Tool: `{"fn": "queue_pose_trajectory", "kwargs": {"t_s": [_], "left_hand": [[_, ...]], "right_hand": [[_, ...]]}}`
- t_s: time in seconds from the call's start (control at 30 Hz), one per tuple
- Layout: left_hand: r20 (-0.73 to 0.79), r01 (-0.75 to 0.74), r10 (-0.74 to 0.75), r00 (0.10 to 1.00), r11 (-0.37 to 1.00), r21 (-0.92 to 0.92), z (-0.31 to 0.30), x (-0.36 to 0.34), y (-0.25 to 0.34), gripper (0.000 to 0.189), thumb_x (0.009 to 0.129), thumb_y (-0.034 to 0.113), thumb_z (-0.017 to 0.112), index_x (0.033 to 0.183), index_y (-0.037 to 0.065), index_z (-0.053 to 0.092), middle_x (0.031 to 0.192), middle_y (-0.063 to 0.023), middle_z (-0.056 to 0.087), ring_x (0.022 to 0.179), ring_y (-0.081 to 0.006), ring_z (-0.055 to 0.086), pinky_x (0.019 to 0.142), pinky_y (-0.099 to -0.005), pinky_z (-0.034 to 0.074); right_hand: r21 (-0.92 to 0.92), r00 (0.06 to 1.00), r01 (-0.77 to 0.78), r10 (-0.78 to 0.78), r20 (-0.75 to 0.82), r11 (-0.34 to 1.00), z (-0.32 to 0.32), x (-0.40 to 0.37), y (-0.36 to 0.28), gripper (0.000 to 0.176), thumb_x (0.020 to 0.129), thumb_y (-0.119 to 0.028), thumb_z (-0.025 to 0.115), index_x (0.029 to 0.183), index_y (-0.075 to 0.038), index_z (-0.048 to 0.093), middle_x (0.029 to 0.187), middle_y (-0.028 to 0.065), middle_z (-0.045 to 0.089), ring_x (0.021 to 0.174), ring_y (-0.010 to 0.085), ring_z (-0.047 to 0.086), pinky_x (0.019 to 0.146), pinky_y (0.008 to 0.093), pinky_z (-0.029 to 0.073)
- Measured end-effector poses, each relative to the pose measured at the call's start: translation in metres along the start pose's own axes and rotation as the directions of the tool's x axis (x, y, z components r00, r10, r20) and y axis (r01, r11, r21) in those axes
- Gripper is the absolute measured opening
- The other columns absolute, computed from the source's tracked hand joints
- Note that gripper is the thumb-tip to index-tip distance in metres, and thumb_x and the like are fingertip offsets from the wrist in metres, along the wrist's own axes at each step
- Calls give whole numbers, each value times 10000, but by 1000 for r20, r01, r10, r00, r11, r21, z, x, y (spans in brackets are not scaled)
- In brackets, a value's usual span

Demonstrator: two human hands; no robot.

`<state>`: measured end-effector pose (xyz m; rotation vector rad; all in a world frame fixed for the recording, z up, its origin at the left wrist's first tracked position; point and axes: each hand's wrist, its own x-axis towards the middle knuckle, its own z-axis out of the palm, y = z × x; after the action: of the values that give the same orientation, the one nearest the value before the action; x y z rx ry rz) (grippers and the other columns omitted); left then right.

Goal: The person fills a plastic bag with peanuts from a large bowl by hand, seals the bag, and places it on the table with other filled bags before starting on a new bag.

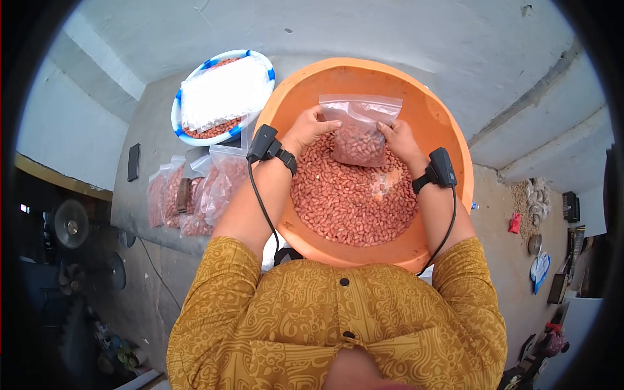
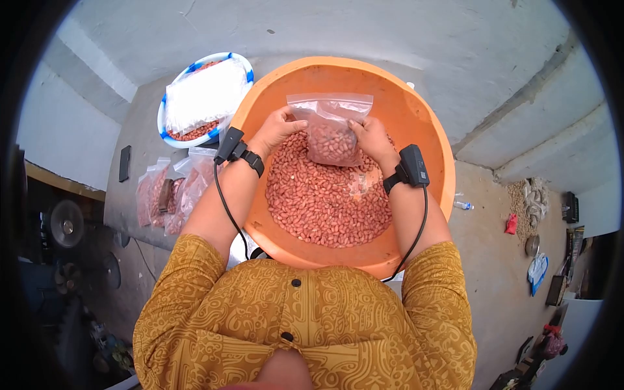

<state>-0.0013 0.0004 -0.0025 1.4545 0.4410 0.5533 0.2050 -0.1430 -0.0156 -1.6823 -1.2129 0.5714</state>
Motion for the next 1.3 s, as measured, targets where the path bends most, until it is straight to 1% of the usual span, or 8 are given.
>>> {"fn": "queue_pose_trajectory", "kwargs": {"t_s": [0.17,0.27,0.43,0.67,0.9,1.13,1.17,1.3], "left_hand": [[210,11,16,978,992,-128,8,1,-2,750,711,157,755,1337,33,360,1126,-94,576,963,-189,595,838,-290,481],[478,310,-48,877,817,-487,34,-18,31,721,719,109,733,1325,29,350,1138,-104,562,976,-197,594,841,-296,492],[145,12,51,988,915,-404,44,-43,55,597,717,27,692,1236,7,396,1065,-120,581,958,-200,604,819,-322,515],[-40,-31,7,999,771,-636,-57,-137,119,524,803,80,571,1274,-14,361,1170,-191,532,1003,-288,596,849,-403,524],[-554,-155,98,827,986,-57,-140,-242,135,544,794,81,562,1293,-5,367,1229,-164,500,1083,-265,553,908,-374,483],[-493,227,-351,796,929,-294,-172,-280,94,668,779,101,610,1363,14,299,1201,-152,516,1049,-238,571,886,-346,490],[-665,293,-346,662,936,-195,-157,-275,91,664,769,135,643,1344,9,336,1217,-178,512,1083,-266,550,920,-357,455],[-572,412,169,803,537,737,-149,-259,55,630,747,162,664,1295,-15,409,1278,-231,473,1180,-329,472,1002,-367,347]], "right_hand": [[628,992,-34,101,-71,777,-11,-3,-45,236,900,-155,533,930,64,616,820,77,647,660,114,583,614,249,477],[755,979,-3,156,-132,656,-4,-9,-65,256,909,-172,529,979,67,588,870,90,637,696,117,589,626,237,487],[917,967,62,203,-153,394,-5,-19,-101,339,947,-267,439,1067,37,531,958,129,622,804,166,602,714,288,502],[822,972,-176,230,57,541,-29,-7,-37,339,948,-304,414,1036,1,534,896,143,625,771,190,599,692,295,498],[725,981,-187,162,104,663,-16,-12,-54,252,911,-196,492,1051,7,548,877,110,642,722,138,605,649,248,496],[675,969,-246,203,143,696,-12,-13,-53,250,914,-184,490,1057,10,554,875,91,647,710,111,601,652,226,494],[667,969,-246,201,146,703,-12,-14,-52,252,914,-187,490,1057,9,556,871,87,646,708,107,598,648,225,492],[639,967,-254,204,152,727,-12,-14,-52,258,915,-201,491,1056,2,566,853,70,644,696,92,588,639,221,482]]}}
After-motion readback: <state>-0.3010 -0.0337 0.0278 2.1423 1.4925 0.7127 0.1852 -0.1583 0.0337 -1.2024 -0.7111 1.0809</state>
